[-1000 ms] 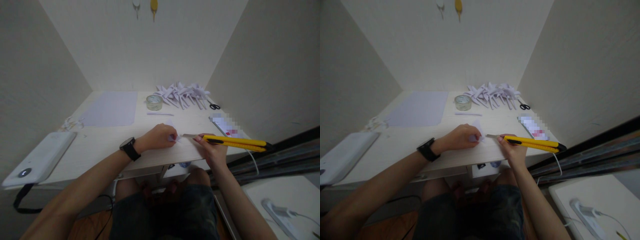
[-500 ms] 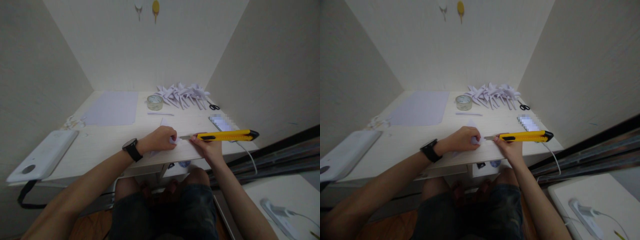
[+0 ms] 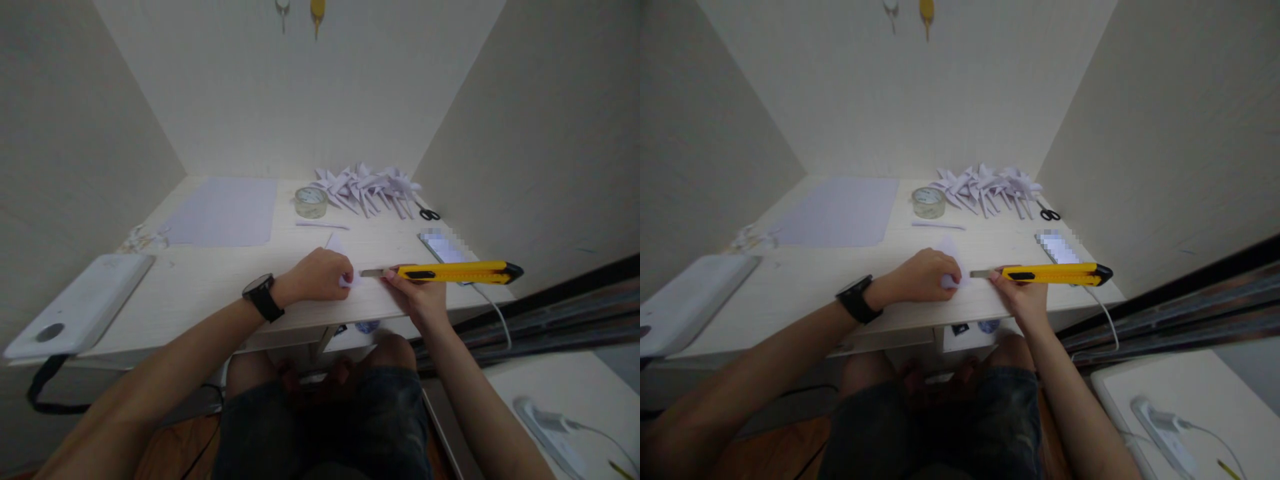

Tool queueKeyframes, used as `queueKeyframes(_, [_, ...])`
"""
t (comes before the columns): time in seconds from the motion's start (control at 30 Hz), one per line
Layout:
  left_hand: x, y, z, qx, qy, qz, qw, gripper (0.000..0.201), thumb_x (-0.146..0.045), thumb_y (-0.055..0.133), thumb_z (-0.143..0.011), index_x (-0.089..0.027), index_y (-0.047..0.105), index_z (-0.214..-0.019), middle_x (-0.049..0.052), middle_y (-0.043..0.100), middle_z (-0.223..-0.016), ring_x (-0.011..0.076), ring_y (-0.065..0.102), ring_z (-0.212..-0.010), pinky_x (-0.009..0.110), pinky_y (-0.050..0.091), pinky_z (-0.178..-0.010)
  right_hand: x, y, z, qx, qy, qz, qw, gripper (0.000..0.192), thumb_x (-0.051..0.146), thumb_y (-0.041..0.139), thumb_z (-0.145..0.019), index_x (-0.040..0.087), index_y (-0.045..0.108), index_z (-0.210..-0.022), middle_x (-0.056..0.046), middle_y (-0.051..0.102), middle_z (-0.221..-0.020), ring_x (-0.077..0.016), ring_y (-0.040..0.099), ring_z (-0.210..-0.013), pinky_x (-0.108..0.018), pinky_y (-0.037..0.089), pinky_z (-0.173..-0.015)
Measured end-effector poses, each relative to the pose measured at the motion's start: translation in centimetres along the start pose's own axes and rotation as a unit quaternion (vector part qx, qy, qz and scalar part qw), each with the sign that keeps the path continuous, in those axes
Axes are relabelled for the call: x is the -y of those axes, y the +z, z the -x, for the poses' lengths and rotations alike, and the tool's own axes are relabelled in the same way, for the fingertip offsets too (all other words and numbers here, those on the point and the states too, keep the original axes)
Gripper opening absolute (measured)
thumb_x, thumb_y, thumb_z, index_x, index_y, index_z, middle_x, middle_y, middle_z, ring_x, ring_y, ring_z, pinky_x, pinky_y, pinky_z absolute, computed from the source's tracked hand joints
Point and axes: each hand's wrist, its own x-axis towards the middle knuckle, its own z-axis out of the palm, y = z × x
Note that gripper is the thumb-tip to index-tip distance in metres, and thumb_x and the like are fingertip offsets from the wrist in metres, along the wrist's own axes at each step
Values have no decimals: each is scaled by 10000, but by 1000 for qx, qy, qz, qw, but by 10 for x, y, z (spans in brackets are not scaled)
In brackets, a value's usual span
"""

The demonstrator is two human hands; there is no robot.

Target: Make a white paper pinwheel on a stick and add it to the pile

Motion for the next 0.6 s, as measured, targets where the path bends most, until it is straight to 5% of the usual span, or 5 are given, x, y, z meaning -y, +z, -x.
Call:
queueKeyframes(0.17, [-2,-2,0,8,-7,14,1000,149,-190,661,-704,-196,760,-815,18,767,-854,190,703,-822,288,493,-797,5,-3,5,17,24,-61,998,261,308,897,-589,205,723,-753,-5,701,-721,-192,653,-689,-407,589,-745])
queueKeyframes(0.6, [-3,-3,1,21,1,26,999,114,-210,677,-694,-193,741,-786,13,740,-771,179,675,-748,286,469,-727,4,-14,3,119,-6,109,987,234,364,854,-663,195,744,-780,-32,713,-733,-188,636,-683,-309,512,-631])
